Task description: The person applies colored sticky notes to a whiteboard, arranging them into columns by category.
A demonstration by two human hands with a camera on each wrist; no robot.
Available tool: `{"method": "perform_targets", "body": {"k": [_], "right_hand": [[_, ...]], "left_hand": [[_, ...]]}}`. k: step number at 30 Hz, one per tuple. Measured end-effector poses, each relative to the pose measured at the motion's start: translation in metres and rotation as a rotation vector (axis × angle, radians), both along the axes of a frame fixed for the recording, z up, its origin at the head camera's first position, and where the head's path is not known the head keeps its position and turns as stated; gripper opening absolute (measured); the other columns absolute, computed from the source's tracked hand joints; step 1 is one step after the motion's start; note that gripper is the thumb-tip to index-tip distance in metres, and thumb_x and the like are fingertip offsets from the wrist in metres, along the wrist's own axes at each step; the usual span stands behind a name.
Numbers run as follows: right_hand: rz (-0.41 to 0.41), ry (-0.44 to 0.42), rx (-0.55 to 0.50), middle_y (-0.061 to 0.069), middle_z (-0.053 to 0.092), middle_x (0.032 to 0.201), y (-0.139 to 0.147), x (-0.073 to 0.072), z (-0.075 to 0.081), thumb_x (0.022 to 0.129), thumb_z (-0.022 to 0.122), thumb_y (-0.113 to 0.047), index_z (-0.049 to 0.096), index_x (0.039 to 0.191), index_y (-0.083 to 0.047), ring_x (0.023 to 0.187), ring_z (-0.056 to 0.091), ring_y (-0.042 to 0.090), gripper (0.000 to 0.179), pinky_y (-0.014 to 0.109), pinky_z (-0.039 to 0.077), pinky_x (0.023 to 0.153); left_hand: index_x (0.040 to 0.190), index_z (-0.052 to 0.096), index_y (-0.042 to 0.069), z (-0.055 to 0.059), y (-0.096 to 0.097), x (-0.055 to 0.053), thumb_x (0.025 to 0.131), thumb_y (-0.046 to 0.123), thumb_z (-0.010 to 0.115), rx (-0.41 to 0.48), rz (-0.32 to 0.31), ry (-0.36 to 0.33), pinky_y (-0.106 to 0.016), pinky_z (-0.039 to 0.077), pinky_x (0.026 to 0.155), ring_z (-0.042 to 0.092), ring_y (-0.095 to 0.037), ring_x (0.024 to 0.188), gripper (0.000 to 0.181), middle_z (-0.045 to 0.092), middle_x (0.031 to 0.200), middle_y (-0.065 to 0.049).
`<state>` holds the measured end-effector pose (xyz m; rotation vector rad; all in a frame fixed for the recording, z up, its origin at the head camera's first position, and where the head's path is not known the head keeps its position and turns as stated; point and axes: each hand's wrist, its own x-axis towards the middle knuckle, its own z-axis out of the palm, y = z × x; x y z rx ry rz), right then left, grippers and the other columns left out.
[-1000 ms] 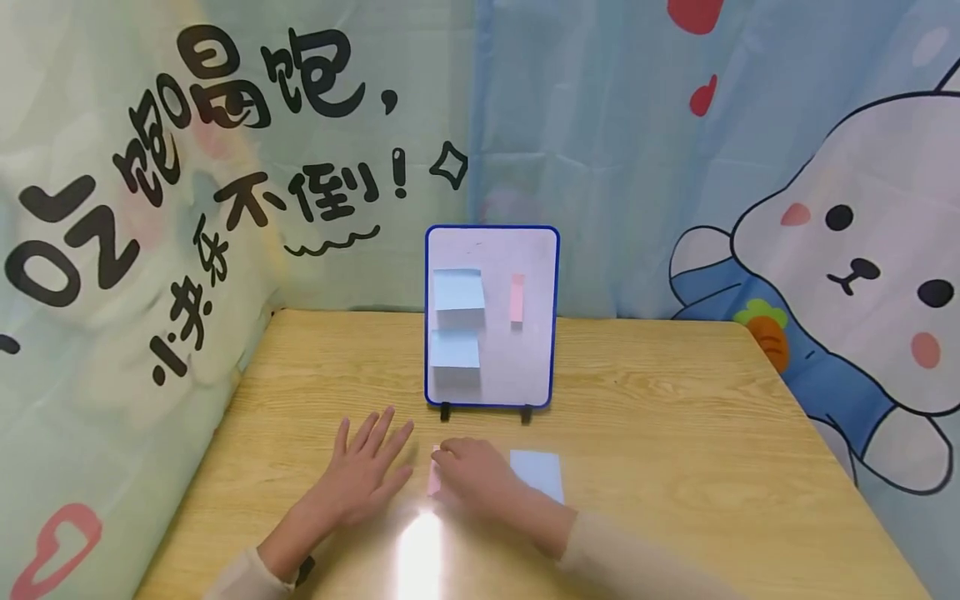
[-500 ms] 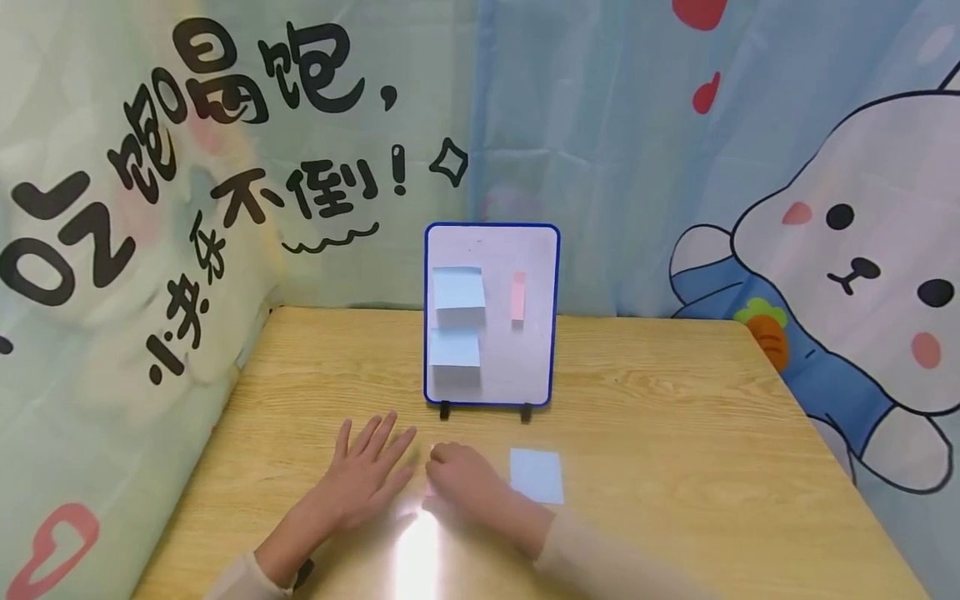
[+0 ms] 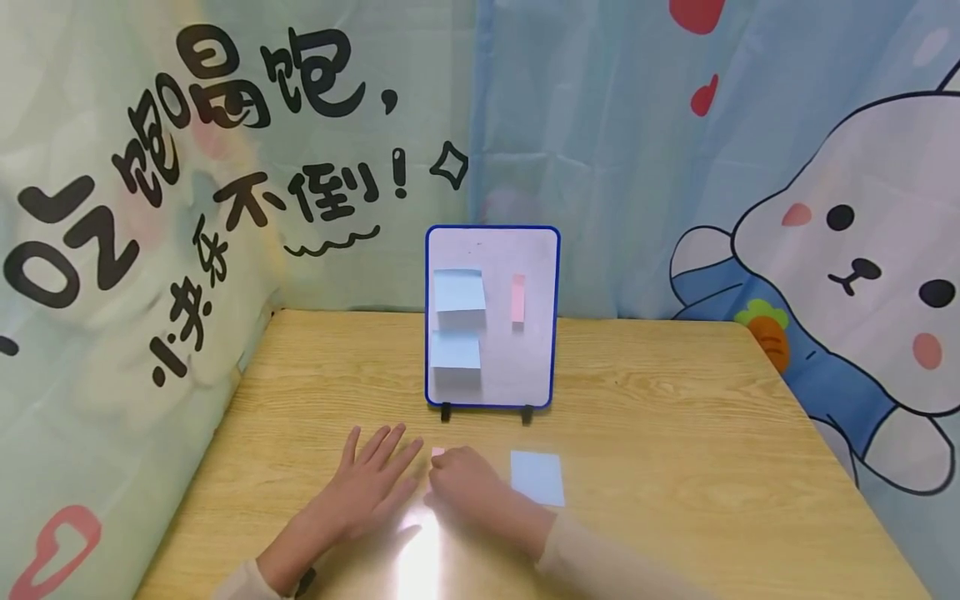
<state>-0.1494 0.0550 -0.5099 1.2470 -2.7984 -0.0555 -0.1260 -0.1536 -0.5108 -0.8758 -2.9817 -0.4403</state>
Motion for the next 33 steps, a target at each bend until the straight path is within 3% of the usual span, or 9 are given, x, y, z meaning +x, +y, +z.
{"method": "perform_targets", "body": {"k": [8, 16, 21, 24, 28, 33], "right_hand": [[0.026, 0.030, 0.050, -0.003, 0.073, 0.088, 0.0001, -0.0011, 0.0039, 0.093, 0.065, -0.040, 0.077, 0.083, -0.015, 0.073, 0.064, 0.011, 0.029, 0.024, 0.053, 0.072], [0.021, 0.043, 0.021, -0.005, 0.073, 0.087, 0.0009, -0.0010, 0.0005, 0.091, 0.068, -0.039, 0.076, 0.080, -0.016, 0.073, 0.064, 0.010, 0.026, 0.023, 0.052, 0.071], [-0.007, -0.017, -0.010, 0.002, 0.072, 0.107, 0.0022, 0.0044, -0.0001, 0.091, 0.066, -0.043, 0.075, 0.095, -0.012, 0.097, 0.067, 0.018, 0.033, 0.031, 0.053, 0.089], [0.024, 0.003, -0.043, 0.005, 0.070, 0.108, 0.0026, 0.0060, -0.0010, 0.091, 0.067, -0.038, 0.074, 0.097, -0.008, 0.099, 0.066, 0.019, 0.031, 0.032, 0.053, 0.092], [0.061, 0.058, -0.056, -0.002, 0.069, 0.088, 0.0010, 0.0054, 0.0006, 0.090, 0.070, -0.029, 0.073, 0.084, -0.011, 0.081, 0.065, 0.014, 0.019, 0.027, 0.053, 0.082], [0.081, 0.069, 0.028, -0.007, 0.065, 0.076, -0.0027, 0.0044, 0.0060, 0.087, 0.071, -0.029, 0.072, 0.077, -0.016, 0.068, 0.059, 0.009, 0.017, 0.024, 0.051, 0.073]], "left_hand": [[0.155, 0.034, 0.023, -0.0015, -0.0003, 0.0020, 0.106, 0.040, 0.038, -0.018, -0.010, -0.047, -0.068, 0.005, 0.118, 0.028, -0.037, 0.148, 0.052, 0.030, 0.161, -0.013], [0.155, 0.035, 0.023, -0.0029, -0.0006, 0.0034, 0.106, 0.041, 0.038, -0.023, -0.007, -0.057, -0.067, 0.003, 0.118, 0.028, -0.037, 0.148, 0.052, 0.031, 0.161, -0.013], [0.154, 0.036, 0.022, -0.0028, -0.0014, 0.0042, 0.106, 0.040, 0.038, -0.022, -0.013, -0.055, -0.068, 0.006, 0.118, 0.029, -0.037, 0.148, 0.052, 0.032, 0.161, -0.014], [0.154, 0.037, 0.022, -0.0029, -0.0020, 0.0046, 0.106, 0.039, 0.039, -0.018, -0.015, -0.059, -0.068, 0.006, 0.118, 0.029, -0.037, 0.148, 0.051, 0.032, 0.161, -0.014], [0.155, 0.035, 0.022, -0.0016, -0.0018, 0.0054, 0.106, 0.039, 0.039, -0.012, -0.016, -0.067, -0.067, 0.004, 0.118, 0.028, -0.037, 0.148, 0.052, 0.031, 0.161, -0.014], [0.155, 0.035, 0.022, 0.0017, -0.0019, 0.0060, 0.106, 0.041, 0.038, -0.009, -0.017, -0.062, -0.067, 0.005, 0.118, 0.029, -0.037, 0.148, 0.052, 0.032, 0.160, -0.014]]}}
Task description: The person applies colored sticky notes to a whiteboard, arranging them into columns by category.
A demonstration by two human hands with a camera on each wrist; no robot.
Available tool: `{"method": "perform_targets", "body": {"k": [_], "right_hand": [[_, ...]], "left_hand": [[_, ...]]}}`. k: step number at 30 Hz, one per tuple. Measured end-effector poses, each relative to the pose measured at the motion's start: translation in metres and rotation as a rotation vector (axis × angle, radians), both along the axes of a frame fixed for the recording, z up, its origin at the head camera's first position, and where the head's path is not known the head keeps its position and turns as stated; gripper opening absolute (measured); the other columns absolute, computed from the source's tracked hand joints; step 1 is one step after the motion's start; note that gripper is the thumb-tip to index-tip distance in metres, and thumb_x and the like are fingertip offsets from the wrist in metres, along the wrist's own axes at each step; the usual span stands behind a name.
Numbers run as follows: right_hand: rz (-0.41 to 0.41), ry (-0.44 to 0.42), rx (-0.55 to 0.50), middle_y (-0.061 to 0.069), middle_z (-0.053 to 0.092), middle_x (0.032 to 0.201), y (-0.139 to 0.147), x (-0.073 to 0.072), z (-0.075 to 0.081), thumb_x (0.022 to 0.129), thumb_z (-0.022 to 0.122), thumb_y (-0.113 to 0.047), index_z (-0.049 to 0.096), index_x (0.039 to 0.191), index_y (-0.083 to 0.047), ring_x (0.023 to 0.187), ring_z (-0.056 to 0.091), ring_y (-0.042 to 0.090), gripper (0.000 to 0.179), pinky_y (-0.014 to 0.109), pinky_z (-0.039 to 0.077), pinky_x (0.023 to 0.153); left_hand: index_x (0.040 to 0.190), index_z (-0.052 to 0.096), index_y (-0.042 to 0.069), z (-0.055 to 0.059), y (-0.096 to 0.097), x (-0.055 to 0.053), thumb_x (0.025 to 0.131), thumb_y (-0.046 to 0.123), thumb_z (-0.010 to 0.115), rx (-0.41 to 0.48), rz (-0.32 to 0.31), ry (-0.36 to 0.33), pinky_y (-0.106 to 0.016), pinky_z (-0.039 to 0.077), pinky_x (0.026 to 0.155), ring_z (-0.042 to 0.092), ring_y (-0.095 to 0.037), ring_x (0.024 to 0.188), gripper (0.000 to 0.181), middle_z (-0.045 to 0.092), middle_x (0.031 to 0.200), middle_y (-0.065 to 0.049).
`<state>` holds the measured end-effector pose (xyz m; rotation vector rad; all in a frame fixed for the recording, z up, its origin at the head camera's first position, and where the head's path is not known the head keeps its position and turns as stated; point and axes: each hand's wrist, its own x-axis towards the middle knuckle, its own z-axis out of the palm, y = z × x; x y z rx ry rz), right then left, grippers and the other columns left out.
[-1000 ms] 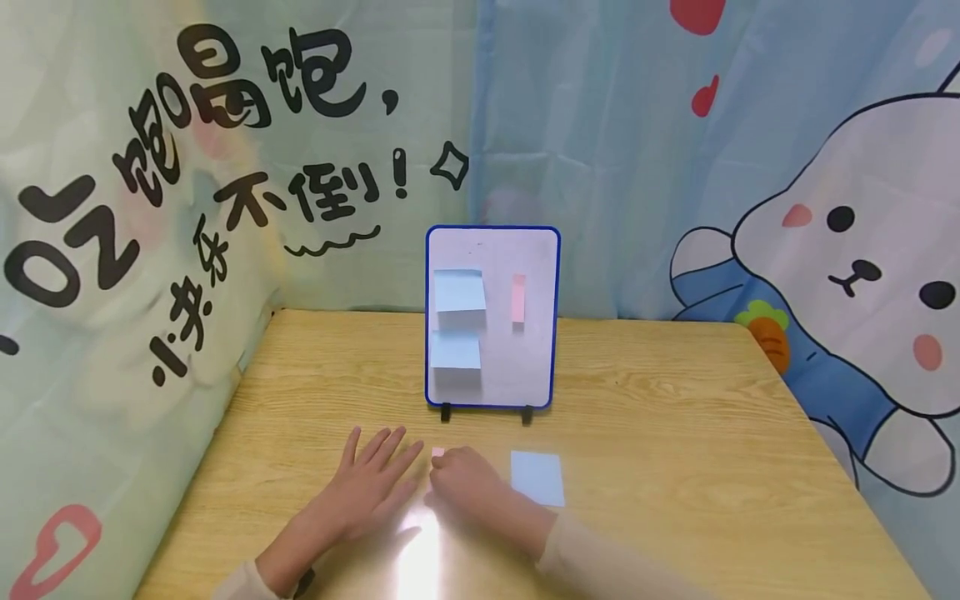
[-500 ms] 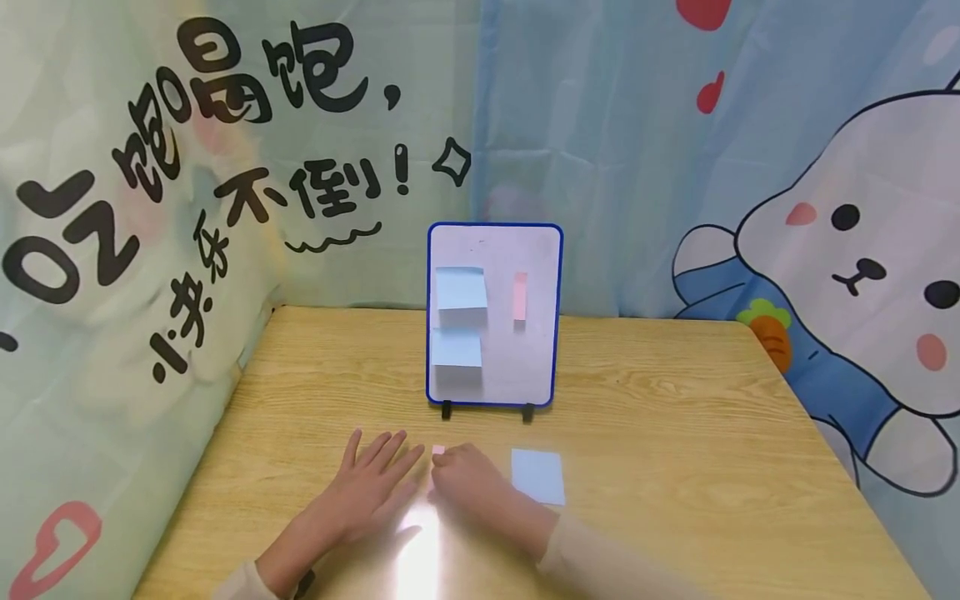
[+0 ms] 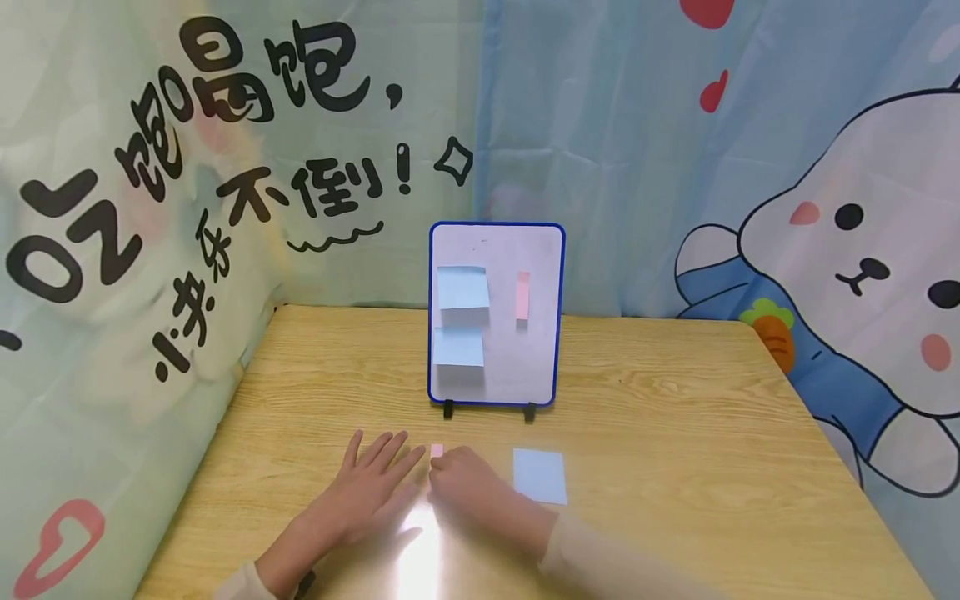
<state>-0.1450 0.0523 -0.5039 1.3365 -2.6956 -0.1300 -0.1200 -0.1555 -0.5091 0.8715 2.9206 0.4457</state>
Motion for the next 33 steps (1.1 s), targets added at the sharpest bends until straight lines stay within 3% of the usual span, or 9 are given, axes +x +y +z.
{"method": "perform_targets", "body": {"k": [4, 12, 18, 23, 29, 33], "right_hand": [[0.036, 0.019, 0.059, -0.009, 0.064, 0.072, -0.001, -0.004, 0.001, 0.086, 0.072, -0.031, 0.073, 0.074, -0.020, 0.063, 0.056, 0.007, 0.016, 0.022, 0.049, 0.066], [0.067, 0.054, 0.034, -0.010, 0.067, 0.071, 0.000, -0.008, -0.003, 0.076, 0.072, -0.018, 0.074, 0.074, -0.023, 0.057, 0.054, 0.005, 0.006, 0.019, 0.045, 0.058], [-0.022, -0.124, -0.062, -0.010, 0.060, 0.060, -0.001, -0.012, -0.006, 0.079, 0.069, -0.012, 0.069, 0.071, -0.019, 0.050, 0.045, 0.004, 0.010, 0.018, 0.044, 0.055], [-0.047, -0.189, -0.144, -0.009, 0.050, 0.055, 0.002, -0.017, -0.006, 0.078, 0.065, -0.005, 0.060, 0.068, -0.017, 0.049, 0.038, 0.005, 0.016, 0.017, 0.037, 0.050], [-0.082, -0.286, -0.223, -0.004, 0.062, 0.066, 0.004, -0.019, -0.001, 0.087, 0.063, -0.004, 0.067, 0.083, -0.013, 0.057, 0.051, 0.010, 0.011, 0.021, 0.047, 0.058], [-0.116, -0.351, -0.240, -0.001, 0.069, 0.076, 0.004, -0.019, 0.004, 0.095, 0.061, -0.010, 0.071, 0.095, -0.011, 0.065, 0.060, 0.014, 0.010, 0.025, 0.053, 0.067]], "left_hand": [[0.154, 0.036, 0.023, 0.001, 0.000, 0.000, 0.106, 0.044, 0.036, 0.001, 0.002, -0.007, -0.067, 0.005, 0.118, 0.029, -0.037, 0.148, 0.053, 0.032, 0.161, -0.014], [0.154, 0.037, 0.022, -0.001, 0.000, 0.001, 0.106, 0.044, 0.034, -0.005, -0.002, -0.027, -0.065, 0.003, 0.119, 0.028, -0.036, 0.148, 0.052, 0.033, 0.160, -0.012], [0.144, 0.051, 0.017, -0.003, 0.000, 0.001, 0.106, 0.043, 0.036, -0.031, -0.087, 0.009, -0.065, 0.012, 0.118, 0.040, -0.032, 0.142, 0.048, 0.049, 0.150, -0.008], [0.129, 0.064, 0.018, -0.003, 0.000, 0.001, 0.104, 0.039, 0.045, -0.044, -0.172, 0.087, -0.066, 0.023, 0.115, 0.052, -0.026, 0.132, 0.037, 0.064, 0.133, 0.000], [0.140, 0.055, 0.024, -0.002, 0.003, 0.001, 0.105, 0.042, 0.041, -0.061, -0.236, 0.052, -0.065, 0.024, 0.115, 0.047, -0.030, 0.138, 0.042, 0.054, 0.146, 0.002], [0.146, 0.049, 0.023, -0.002, 0.005, 0.002, 0.104, 0.046, 0.039, -0.084, -0.238, 0.018, -0.066, 0.023, 0.115, 0.042, -0.034, 0.141, 0.048, 0.046, 0.153, 0.001]]}}
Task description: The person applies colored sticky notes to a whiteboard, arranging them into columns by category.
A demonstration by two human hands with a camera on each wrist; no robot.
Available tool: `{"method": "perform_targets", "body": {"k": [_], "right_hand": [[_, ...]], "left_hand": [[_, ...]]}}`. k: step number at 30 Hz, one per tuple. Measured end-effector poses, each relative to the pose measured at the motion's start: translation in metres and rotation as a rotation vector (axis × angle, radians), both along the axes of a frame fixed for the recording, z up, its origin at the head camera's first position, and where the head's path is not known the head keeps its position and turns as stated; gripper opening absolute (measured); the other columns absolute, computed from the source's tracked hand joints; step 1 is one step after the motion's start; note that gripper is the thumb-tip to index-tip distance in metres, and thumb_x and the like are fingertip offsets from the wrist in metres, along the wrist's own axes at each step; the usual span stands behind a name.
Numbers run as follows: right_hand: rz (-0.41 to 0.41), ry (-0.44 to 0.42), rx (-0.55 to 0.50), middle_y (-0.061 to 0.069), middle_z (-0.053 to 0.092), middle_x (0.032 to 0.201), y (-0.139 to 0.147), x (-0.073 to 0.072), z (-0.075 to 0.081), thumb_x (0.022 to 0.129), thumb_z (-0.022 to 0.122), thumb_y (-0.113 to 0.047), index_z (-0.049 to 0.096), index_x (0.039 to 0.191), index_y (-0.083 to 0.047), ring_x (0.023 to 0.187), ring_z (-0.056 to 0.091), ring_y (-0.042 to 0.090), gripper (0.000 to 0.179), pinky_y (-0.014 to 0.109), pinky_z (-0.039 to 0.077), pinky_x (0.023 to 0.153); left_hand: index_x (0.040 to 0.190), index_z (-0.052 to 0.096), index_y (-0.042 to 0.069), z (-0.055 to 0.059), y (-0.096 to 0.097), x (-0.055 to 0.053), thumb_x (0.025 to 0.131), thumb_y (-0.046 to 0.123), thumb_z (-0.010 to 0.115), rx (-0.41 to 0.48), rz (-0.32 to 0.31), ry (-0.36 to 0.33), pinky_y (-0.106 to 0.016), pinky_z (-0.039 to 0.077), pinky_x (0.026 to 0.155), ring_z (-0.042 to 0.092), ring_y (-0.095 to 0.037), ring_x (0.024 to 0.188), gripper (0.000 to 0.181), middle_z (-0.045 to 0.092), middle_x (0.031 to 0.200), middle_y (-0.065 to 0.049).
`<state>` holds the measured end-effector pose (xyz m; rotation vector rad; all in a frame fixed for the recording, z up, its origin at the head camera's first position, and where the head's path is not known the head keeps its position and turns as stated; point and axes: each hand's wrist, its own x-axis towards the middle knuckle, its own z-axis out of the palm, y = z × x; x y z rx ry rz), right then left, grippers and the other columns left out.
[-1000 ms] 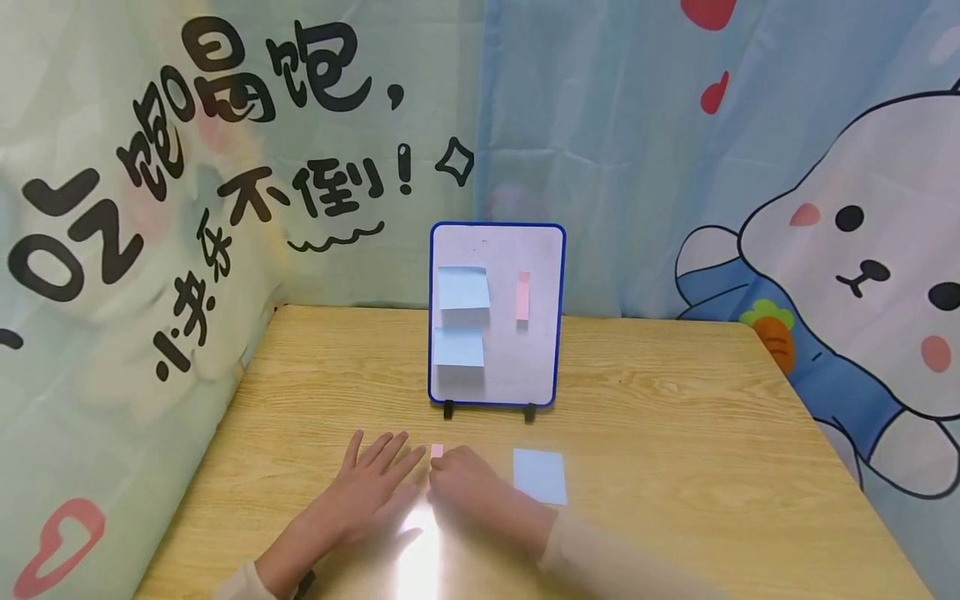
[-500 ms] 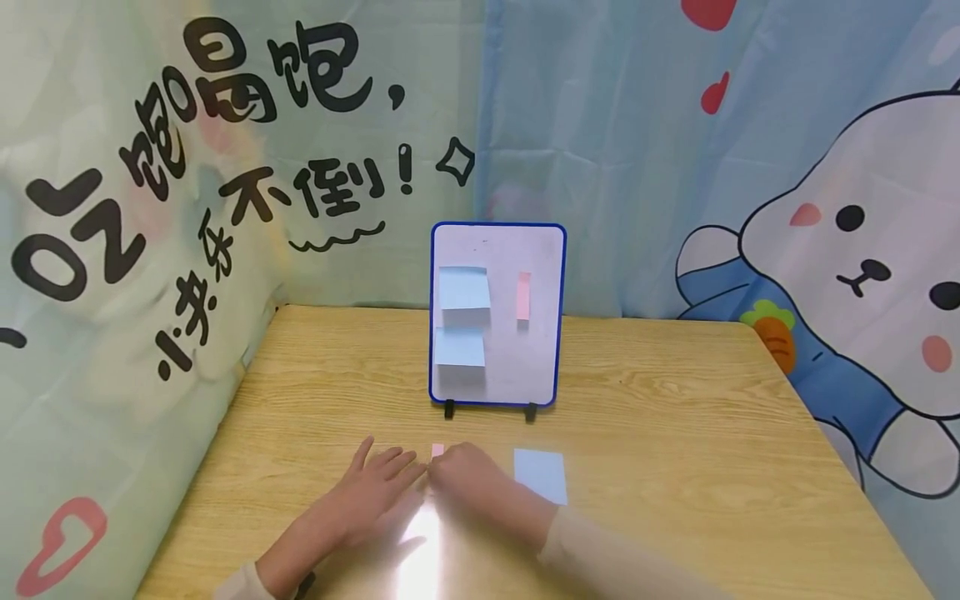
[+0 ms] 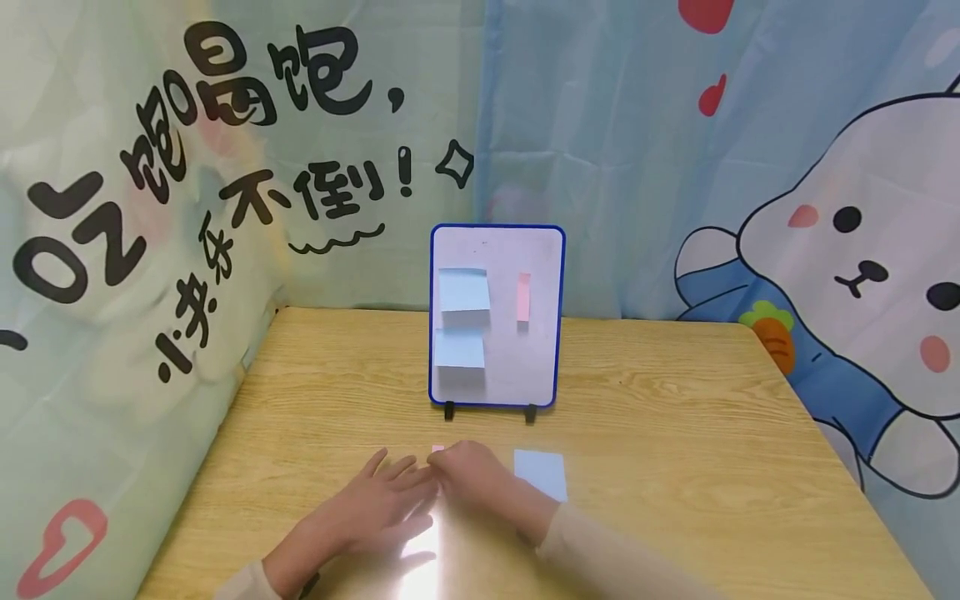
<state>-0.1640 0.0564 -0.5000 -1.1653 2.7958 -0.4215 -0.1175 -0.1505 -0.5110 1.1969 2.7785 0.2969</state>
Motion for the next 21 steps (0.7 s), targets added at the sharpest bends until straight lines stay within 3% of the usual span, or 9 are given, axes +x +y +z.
{"method": "perform_targets", "body": {"k": [5, 8, 15, 21], "right_hand": [[-0.013, -0.025, -0.039, 0.001, 0.073, 0.085, -0.0001, 0.0017, 0.0029, 0.096, 0.060, -0.010, 0.072, 0.101, -0.008, 0.074, 0.067, 0.017, 0.013, 0.027, 0.055, 0.073], [-0.009, 0.014, -0.056, 0.003, 0.075, 0.091, -0.0005, 0.0024, 0.0042, 0.094, 0.061, -0.009, 0.073, 0.103, -0.006, 0.080, 0.070, 0.019, 0.015, 0.028, 0.057, 0.076], [-0.029, 0.134, -0.120, 0.004, 0.076, 0.093, -0.0008, 0.0002, 0.0026, 0.089, 0.066, -0.006, 0.075, 0.103, -0.008, 0.084, 0.072, 0.021, 0.017, 0.030, 0.058, 0.075], [-0.062, 0.164, -0.161, 0.004, 0.077, 0.093, -0.0014, -0.0039, 0.0016, 0.084, 0.065, 0.000, 0.076, 0.102, -0.008, 0.083, 0.073, 0.020, 0.023, 0.030, 0.059, 0.074]], "left_hand": [[0.150, 0.044, 0.022, -0.0038, 0.0014, 0.0021, 0.105, 0.048, 0.033, -0.033, 0.031, -0.060, -0.064, 0.016, 0.118, 0.035, -0.031, 0.146, 0.053, 0.038, 0.157, 0.004], [0.151, 0.043, 0.021, -0.0032, 0.0031, 0.0030, 0.106, 0.050, 0.030, -0.047, 0.045, -0.101, -0.064, 0.011, 0.119, 0.032, -0.030, 0.148, 0.055, 0.036, 0.157, 0.005], [0.149, 0.045, 0.021, 0.0001, 0.0072, 0.0025, 0.105, 0.055, 0.027, -0.090, 0.054, -0.106, -0.065, 0.010, 0.119, 0.032, -0.030, 0.148, 0.058, 0.038, 0.156, 0.006], [0.148, 0.047, 0.021, -0.0041, 0.0071, 0.0004, 0.103, 0.060, 0.026, -0.074, 0.070, -0.123, -0.065, 0.009, 0.119, 0.033, -0.029, 0.147, 0.063, 0.042, 0.155, 0.006]]}}
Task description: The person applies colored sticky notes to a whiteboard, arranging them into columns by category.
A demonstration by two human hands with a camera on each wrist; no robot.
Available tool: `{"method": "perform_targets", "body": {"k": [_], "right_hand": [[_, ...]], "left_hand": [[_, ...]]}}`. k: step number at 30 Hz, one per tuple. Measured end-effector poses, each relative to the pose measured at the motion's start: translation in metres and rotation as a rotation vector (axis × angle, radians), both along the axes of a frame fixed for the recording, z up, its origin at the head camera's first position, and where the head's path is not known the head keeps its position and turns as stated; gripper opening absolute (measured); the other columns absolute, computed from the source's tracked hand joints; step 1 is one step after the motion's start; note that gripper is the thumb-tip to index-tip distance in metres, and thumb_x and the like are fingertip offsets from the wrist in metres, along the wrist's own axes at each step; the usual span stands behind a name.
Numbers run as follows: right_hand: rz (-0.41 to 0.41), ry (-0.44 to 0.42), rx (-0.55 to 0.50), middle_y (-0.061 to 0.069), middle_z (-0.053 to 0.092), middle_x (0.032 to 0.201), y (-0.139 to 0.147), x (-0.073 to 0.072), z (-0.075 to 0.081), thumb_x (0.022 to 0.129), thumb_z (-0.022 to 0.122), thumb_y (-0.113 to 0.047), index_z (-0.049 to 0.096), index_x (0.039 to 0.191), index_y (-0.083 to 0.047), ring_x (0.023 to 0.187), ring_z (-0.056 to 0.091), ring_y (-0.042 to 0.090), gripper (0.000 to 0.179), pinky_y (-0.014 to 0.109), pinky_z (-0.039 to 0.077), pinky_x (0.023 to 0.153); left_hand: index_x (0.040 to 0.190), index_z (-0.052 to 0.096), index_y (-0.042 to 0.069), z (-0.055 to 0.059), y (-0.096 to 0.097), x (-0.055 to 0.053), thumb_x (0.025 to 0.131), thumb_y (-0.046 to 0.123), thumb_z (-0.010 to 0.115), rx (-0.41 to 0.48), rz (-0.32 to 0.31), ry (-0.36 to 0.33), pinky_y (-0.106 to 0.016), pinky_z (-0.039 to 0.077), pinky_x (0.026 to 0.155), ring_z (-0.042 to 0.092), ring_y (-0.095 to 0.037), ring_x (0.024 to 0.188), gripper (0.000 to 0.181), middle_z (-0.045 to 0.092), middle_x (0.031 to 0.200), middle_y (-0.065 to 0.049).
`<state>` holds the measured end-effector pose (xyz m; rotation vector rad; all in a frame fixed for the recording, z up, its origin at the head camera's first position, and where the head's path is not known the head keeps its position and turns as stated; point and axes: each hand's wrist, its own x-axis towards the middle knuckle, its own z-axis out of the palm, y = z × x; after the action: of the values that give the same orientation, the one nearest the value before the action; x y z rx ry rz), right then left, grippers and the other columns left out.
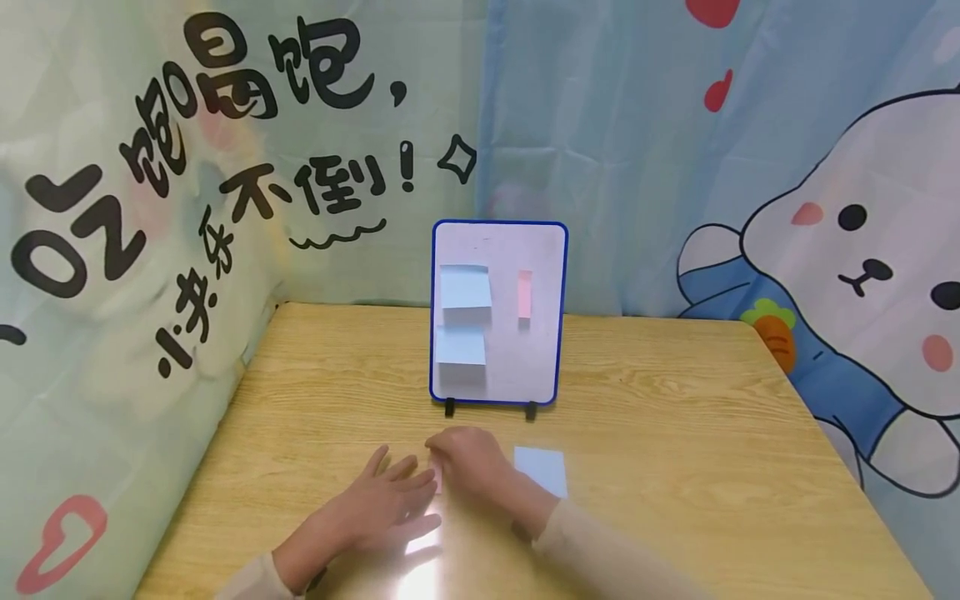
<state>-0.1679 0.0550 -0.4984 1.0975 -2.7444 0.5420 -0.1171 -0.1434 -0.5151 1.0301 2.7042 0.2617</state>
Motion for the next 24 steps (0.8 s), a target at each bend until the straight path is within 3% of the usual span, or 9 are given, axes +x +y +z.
{"method": "perform_targets", "body": {"k": [13, 24], "right_hand": [[-0.099, -0.017, -0.093, 0.004, 0.077, 0.092, 0.002, -0.009, -0.001, 0.089, 0.069, -0.009, 0.077, 0.100, -0.009, 0.083, 0.073, 0.022, 0.014, 0.034, 0.059, 0.077], [-0.153, -0.030, -0.126, 0.007, 0.077, 0.093, 0.004, -0.012, 0.001, 0.089, 0.065, -0.003, 0.077, 0.101, -0.007, 0.081, 0.073, 0.025, 0.017, 0.037, 0.059, 0.075]], "left_hand": [[0.144, 0.053, 0.019, 0.004, 0.002, 0.000, 0.101, 0.063, 0.026, 0.009, 0.005, 0.000, -0.066, 0.010, 0.118, 0.038, -0.030, 0.144, 0.067, 0.047, 0.152, 0.005], [0.145, 0.051, 0.019, 0.005, 0.003, -0.001, 0.101, 0.064, 0.025, -0.002, 0.008, -0.008, -0.065, 0.010, 0.119, 0.038, -0.030, 0.144, 0.068, 0.046, 0.153, 0.004]]}}
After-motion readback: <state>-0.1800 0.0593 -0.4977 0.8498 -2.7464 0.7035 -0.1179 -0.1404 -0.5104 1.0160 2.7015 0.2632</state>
